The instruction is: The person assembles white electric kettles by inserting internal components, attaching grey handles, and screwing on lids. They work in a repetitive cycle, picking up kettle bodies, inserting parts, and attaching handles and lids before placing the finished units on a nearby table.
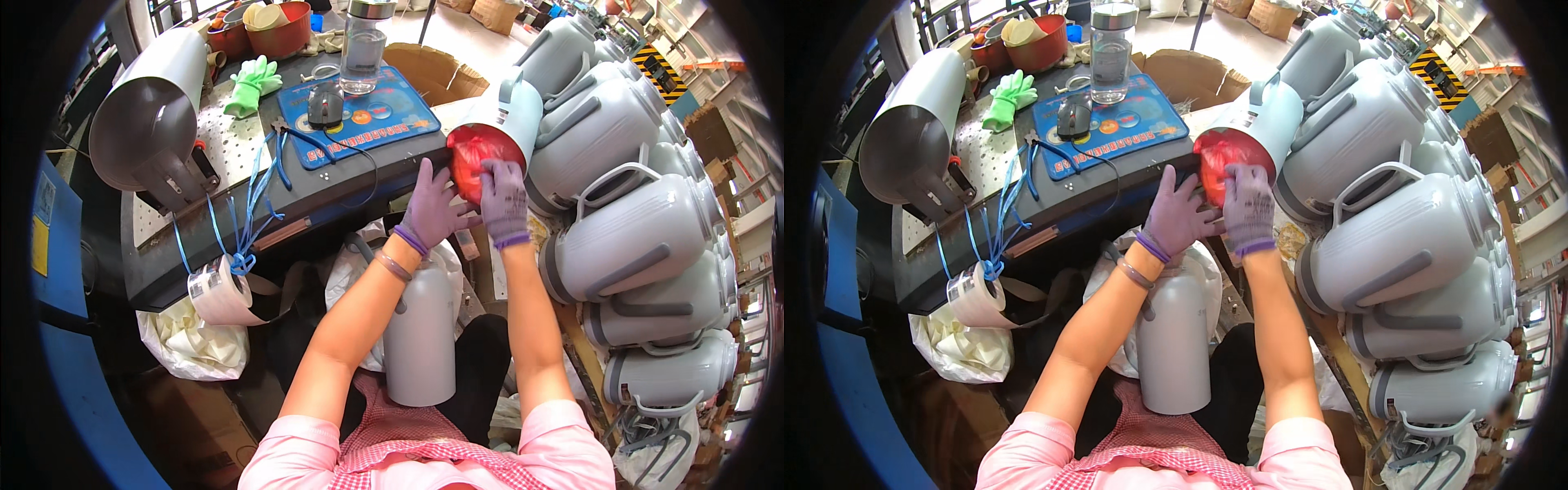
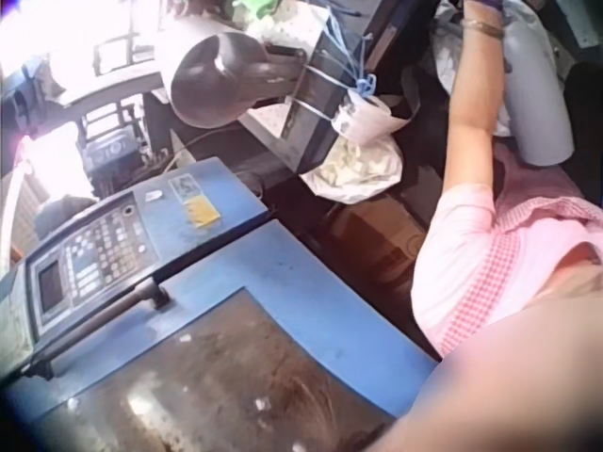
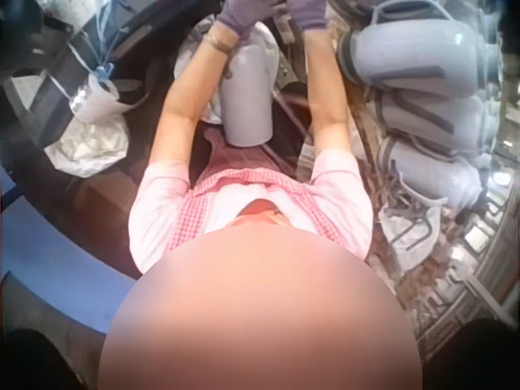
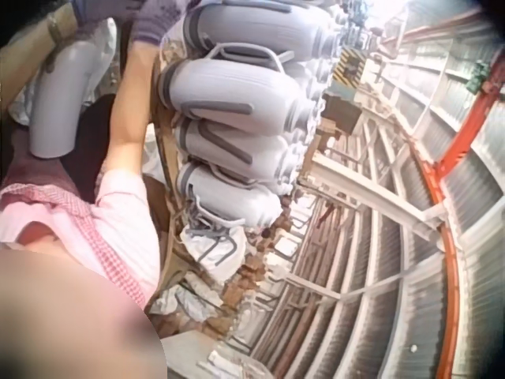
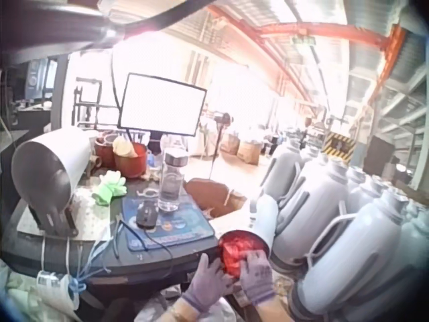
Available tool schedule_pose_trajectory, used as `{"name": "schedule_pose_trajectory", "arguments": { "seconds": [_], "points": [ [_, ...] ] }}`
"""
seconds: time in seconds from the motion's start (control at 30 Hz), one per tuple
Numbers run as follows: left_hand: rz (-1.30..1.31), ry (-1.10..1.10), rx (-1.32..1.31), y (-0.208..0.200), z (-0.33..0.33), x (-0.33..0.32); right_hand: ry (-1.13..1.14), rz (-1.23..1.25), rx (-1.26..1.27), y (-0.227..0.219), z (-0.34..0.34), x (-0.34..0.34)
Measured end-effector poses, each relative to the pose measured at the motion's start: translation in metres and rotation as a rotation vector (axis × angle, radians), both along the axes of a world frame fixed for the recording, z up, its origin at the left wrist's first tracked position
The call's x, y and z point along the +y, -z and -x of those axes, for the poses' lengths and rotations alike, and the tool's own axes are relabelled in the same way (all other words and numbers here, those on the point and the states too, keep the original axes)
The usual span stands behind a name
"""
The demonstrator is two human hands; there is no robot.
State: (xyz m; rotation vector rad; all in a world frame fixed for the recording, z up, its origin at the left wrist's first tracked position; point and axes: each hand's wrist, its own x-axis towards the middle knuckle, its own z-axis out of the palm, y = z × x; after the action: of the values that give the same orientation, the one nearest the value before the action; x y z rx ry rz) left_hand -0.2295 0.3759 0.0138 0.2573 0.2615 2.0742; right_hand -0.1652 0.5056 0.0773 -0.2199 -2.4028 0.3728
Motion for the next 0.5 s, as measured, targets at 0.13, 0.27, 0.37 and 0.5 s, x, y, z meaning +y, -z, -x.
{"name": "schedule_pose_trajectory", "arguments": {
  "seconds": [0.13,0.27,0.37,0.5],
  "points": [
    [0.167,0.144,-0.065,0.003,-0.012,-0.019,-0.113,0.092,0.096,0.010,-0.055,-0.012],
    [-0.120,0.173,-0.063,0.028,-0.032,-0.016,-0.238,0.197,0.150,0.013,-0.097,-0.045],
    [-0.215,0.068,-0.101,0.040,-0.042,-0.008,-0.388,0.242,0.008,0.013,-0.128,-0.062],
    [-0.191,0.106,-0.189,0.042,-0.081,-0.031,-0.551,0.225,-0.158,-0.011,-0.180,-0.075]
  ]
}}
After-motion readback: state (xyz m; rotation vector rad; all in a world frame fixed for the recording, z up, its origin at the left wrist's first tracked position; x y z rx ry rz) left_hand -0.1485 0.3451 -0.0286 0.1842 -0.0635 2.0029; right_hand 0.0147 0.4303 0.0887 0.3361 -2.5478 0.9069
